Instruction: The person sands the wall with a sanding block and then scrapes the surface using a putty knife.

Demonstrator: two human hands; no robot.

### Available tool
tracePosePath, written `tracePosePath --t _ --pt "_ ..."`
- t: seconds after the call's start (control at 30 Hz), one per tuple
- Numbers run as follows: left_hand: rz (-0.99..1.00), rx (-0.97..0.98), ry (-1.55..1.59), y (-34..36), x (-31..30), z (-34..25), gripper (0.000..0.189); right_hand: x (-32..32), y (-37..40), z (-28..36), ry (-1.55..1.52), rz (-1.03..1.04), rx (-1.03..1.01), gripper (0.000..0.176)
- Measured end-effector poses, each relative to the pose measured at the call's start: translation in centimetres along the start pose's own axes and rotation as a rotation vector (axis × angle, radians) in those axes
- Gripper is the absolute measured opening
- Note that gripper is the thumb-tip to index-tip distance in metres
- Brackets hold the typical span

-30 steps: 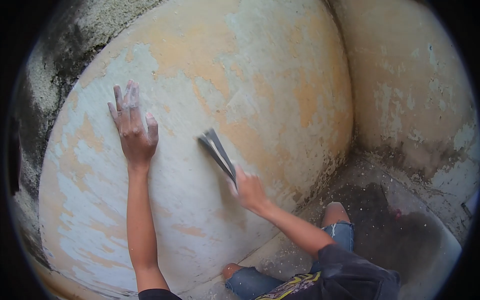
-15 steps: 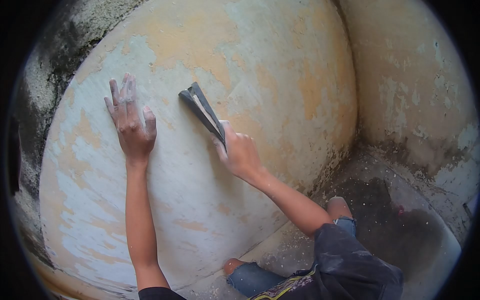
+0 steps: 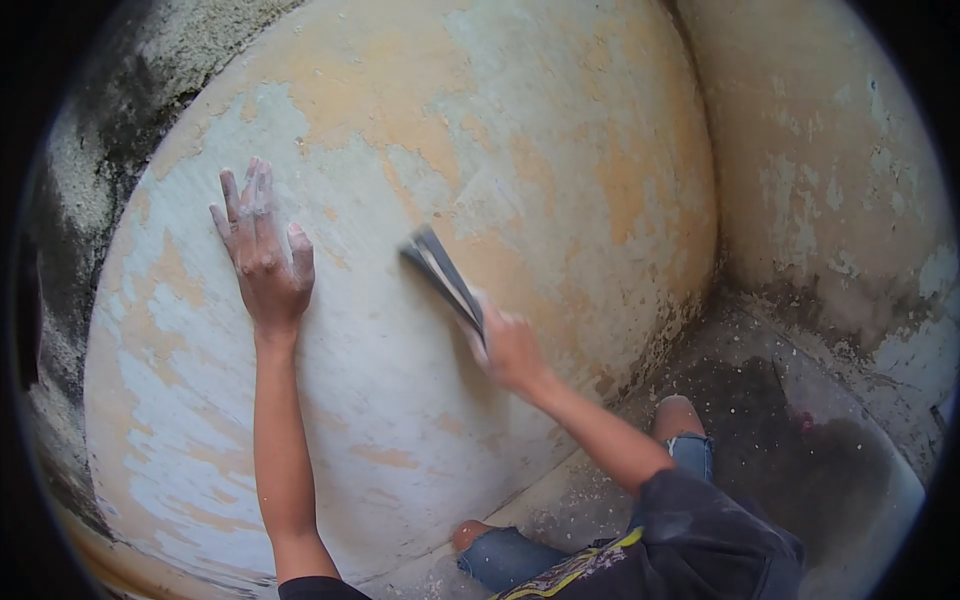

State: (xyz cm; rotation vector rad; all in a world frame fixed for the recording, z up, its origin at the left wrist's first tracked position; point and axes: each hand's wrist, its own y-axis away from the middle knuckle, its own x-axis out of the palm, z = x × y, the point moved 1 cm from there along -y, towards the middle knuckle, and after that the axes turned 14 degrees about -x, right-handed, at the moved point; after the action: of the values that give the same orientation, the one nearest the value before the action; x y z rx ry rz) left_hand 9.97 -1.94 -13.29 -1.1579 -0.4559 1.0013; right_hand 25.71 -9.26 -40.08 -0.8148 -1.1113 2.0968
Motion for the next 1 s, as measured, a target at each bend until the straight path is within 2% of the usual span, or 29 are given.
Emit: tracePosePath --t 0.03,0.13,0.23,0.33,0.43,0.53,0.63,0.73,0.8,0.87,0.97,1.0 --pt "0.008 -0.001 -0.008 -0.1 0.0 0.1 0.068 1.0 2.7 -0.5 0.004 -0.035 0.005 0.038" --pt "0.02 0.009 -0.041 -0.4 0.2 0.1 0.067 0.2 3.5 1.5 -0.022 -0.002 0.057 0.038" --pt "0.035 -0.006 -0.035 -0.4 0.0 -0.2 0.067 -1.0 -3.9 2.2 0.031 -0.012 0.024 0.044" --pt "0.027 0.001 -0.012 -0.2 -0.1 -0.1 0.067 -1.8 -6.5 2.6 -0.037 0.004 0.063 0.046" --pt "0.03 -0.004 -0.019 -0.2 -0.1 0.0 0.067 1.3 3.5 -0.7 0.002 0.002 0.06 0.042" --pt "0.027 -0.008 -0.044 -0.4 0.1 -0.1 0.067 -0.1 4.0 0.8 -0.052 0.066 0.084 0.042" --pt "0.017 -0.025 -0.02 -0.3 0.0 -0.1 0.068 -1.5 -2.8 1.3 0.008 0.051 0.034 0.044" --pt "-0.014 -0.03 0.008 -0.2 0.0 0.0 0.069 -2.8 -5.3 2.5 -0.017 0.037 0.038 0.045" --pt "-0.023 -0.037 0.009 0.0 0.0 0.3 0.068 0.0 1.6 -0.4 0.058 0.079 0.084 0.044" --pt "-0.042 -0.046 0.014 0.0 0.3 0.3 0.068 0.6 8.7 -1.5 -0.03 0.121 0.113 0.045" --pt "-0.042 -0.031 0.02 -0.3 0.4 0.4 0.066 0.2 9.5 -1.1 -0.016 0.124 0.121 0.045" --pt "-0.051 -0.025 0.015 -0.2 0.4 0.4 0.066 0.1 7.5 -1.0 0.004 0.124 0.11 0.045"
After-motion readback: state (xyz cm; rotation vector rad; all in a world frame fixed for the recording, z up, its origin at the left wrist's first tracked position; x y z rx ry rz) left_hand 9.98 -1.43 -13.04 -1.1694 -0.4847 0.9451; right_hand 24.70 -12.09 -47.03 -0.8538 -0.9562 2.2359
